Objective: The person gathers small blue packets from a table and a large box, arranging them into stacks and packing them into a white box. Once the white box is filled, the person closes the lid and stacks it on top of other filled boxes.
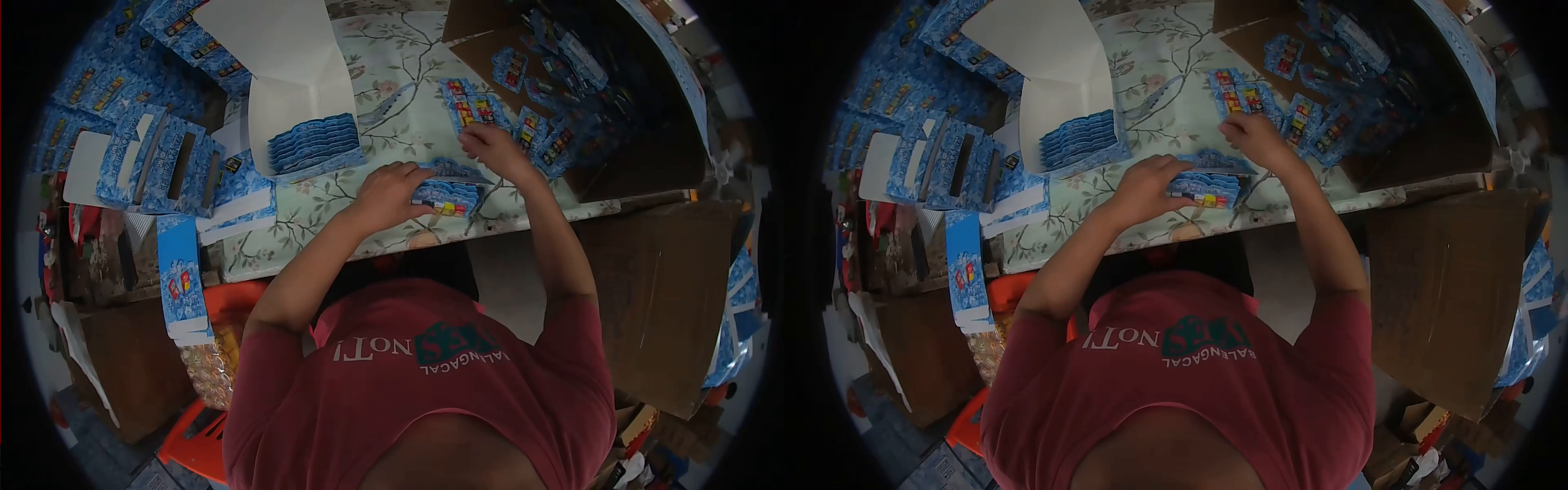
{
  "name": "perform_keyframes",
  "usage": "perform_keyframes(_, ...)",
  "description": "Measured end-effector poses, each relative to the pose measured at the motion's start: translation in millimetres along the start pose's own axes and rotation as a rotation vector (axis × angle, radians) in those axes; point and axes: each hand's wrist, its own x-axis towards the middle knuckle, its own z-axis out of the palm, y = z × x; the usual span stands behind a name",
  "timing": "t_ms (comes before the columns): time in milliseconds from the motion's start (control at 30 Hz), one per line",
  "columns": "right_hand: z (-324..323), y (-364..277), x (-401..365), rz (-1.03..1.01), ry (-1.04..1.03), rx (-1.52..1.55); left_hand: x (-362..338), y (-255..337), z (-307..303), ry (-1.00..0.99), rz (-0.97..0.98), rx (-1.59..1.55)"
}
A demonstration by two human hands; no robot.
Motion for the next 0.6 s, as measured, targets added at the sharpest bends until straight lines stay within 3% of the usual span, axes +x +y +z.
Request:
perform_keyframes(67, -5, 19, 5, -0.224, 0.031, -0.511, -4, 0, 3, -0.001, 0.021, -0.019)
perform_keyframes(100, 2, 28, 4, -0.222, 0.029, -0.506, -8, 2, 4, 0.056, 0.065, -0.014)
perform_keyframes(167, 18, 39, 2, -0.424, 0.23, -0.688, -9, 5, 4, 0.109, 0.109, -0.008)
perform_keyframes(200, 21, 33, 2, -0.423, 0.227, -0.686, -6, 9, 2, 0.144, 0.075, 0.01)
perform_keyframes(267, 22, 16, 0, -0.048, 0.072, -0.557, -5, 12, 0, 0.18, 0.045, 0.03)
perform_keyframes(333, 15, 22, 5, -0.115, -0.023, -0.529, -2, 11, -5, -0.009, -0.004, 0.045)
perform_keyframes(400, 13, 16, 3, -0.183, -0.116, -0.503, -8, 10, 4, 0.118, 0.094, 0.074)
perform_keyframes(467, 24, 3, -18, -0.681, 0.284, -0.71, -13, 10, 7, 0.236, 0.184, 0.09)
perform_keyframes(600, 26, 12, -19, -0.52, 0.417, -0.769, -21, 9, 12, 0.216, 0.226, 0.129)
